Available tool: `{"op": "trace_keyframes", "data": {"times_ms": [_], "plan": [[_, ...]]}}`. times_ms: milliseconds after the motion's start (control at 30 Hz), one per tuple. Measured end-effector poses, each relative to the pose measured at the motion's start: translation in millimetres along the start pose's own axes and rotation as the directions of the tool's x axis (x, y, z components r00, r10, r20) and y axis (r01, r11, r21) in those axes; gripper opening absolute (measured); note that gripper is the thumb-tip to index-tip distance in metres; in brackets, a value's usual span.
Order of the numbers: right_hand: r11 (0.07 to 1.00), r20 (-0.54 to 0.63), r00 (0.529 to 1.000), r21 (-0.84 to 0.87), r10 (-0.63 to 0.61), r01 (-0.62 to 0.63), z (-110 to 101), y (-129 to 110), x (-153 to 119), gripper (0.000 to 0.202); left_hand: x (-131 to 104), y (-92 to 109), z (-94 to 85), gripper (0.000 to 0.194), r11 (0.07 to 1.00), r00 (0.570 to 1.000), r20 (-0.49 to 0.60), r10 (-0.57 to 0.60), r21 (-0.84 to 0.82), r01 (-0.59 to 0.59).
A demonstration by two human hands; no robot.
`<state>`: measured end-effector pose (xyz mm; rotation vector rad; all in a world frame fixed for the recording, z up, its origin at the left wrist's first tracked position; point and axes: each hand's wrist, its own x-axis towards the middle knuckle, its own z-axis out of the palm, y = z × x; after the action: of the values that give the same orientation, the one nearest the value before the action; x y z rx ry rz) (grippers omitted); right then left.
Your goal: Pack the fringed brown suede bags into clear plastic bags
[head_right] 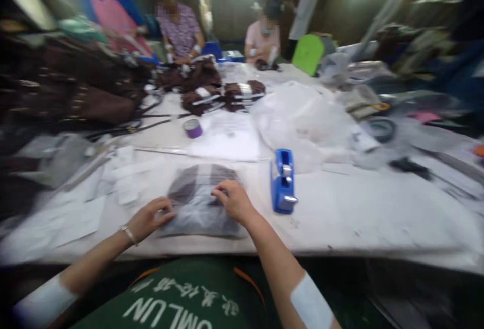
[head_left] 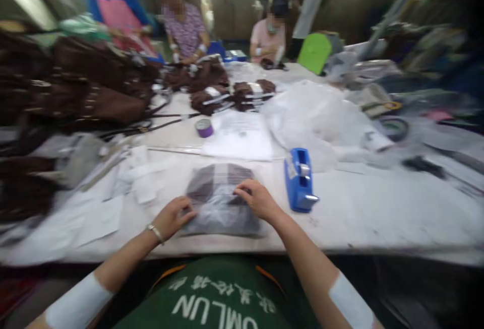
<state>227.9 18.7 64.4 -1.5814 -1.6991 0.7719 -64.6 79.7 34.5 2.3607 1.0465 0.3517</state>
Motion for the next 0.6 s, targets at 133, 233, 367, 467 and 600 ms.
{"op": "trace_keyframes", "data": {"times_ms": [133,233,367,467,600], "plan": [[0.998,0.344,0.937,0.009,-0.06,0.06,38,-20,33,0.042,-1,-10,10.7,0.024,0.969,0.967,-0.098,-0.237,-0.091,0.228],[0.958,0.52,0.854,-0.233,-0.022,0.167,61,-45,53,0.055,-2,-10,22.6,0.023,0.961,0.945,-0.177,-0.274,-0.086,0.262],[0.811,0.638,0.765,-0.493,0.092,0.314,88,-59,79,0.03,-4,-12,32.0,0.022,0.972,0.946,-0.227,-0.233,-0.028,0.233],[0.769,0.618,0.757,-0.583,0.211,0.262,106,-56,94,0.029,-2,-15,35.9,0.018,0.976,0.955,-0.236,-0.182,0.076,0.205],[0.727,0.532,0.797,-0.662,0.285,0.182,111,-50,103,0.038,-2,-18,39.0,0.017,0.968,0.961,-0.236,-0.141,0.172,0.184]]}}
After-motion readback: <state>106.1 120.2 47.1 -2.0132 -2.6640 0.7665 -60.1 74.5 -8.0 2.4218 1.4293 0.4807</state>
